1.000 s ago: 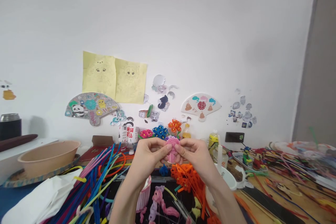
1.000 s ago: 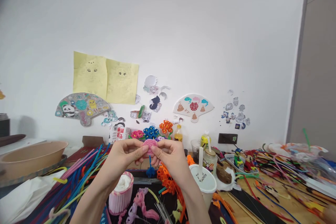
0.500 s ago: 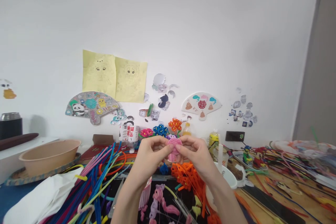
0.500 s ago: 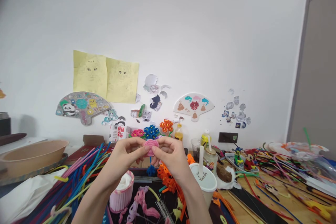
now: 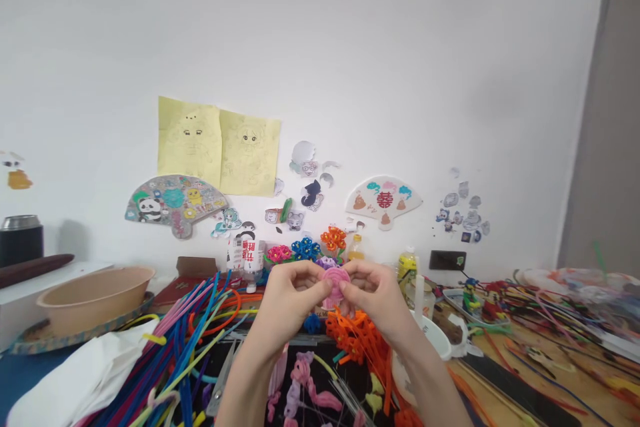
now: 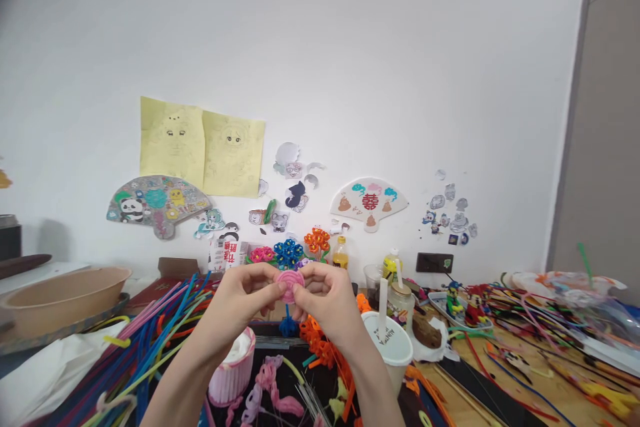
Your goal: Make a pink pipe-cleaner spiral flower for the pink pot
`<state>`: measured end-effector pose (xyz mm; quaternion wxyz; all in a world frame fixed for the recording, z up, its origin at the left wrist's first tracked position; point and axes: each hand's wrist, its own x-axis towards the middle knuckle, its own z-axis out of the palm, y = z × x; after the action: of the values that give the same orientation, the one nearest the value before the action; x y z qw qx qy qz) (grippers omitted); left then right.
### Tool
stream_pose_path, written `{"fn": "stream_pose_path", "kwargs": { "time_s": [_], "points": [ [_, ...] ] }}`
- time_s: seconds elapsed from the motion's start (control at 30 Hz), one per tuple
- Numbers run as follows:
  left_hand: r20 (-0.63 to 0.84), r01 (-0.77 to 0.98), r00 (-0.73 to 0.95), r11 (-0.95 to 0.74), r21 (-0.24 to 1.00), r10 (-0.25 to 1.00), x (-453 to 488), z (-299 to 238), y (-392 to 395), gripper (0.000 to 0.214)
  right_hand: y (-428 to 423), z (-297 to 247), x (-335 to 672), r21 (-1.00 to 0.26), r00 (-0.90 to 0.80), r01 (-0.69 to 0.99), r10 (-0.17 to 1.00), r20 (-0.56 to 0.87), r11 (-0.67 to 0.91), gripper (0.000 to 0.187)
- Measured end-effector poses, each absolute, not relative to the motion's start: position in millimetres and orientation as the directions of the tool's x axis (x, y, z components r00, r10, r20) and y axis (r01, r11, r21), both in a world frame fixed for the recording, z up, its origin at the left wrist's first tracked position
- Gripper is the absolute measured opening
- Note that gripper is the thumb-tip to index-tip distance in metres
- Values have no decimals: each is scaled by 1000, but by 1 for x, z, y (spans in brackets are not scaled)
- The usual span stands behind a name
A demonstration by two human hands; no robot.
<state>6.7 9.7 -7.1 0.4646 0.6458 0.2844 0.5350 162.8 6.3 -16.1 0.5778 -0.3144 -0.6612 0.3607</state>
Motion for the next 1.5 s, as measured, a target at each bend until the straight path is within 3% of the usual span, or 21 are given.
{"fn": "stream_pose_path", "kwargs": {
  "time_s": [0.37, 0.9, 1.03, 1.2, 1.5],
  "points": [
    [428, -118, 269, -411, 904, 863, 10, -5, 9, 10, 5, -15, 167, -818, -138, 87, 821, 555, 568, 2],
    [431, -89, 267, -423, 901, 862, 13, -7, 10, 7, 8, -17, 170, -820, -58, 189, 840, 539, 540, 4],
    [421, -97, 278, -411, 906, 863, 11, -7, 9, 13, 7, -15, 174, -835, -110, 88, 839, 533, 543, 3],
    [414, -102, 260, -402, 910, 872, 4, -9, 13, 18, 4, -12, 185, -860, -155, -92, 846, 511, 503, 22],
    [422, -89, 267, -414, 906, 866, -1, -12, 15, 29, 8, -15, 184, -863, -172, -104, 845, 506, 495, 24]
  ]
}}
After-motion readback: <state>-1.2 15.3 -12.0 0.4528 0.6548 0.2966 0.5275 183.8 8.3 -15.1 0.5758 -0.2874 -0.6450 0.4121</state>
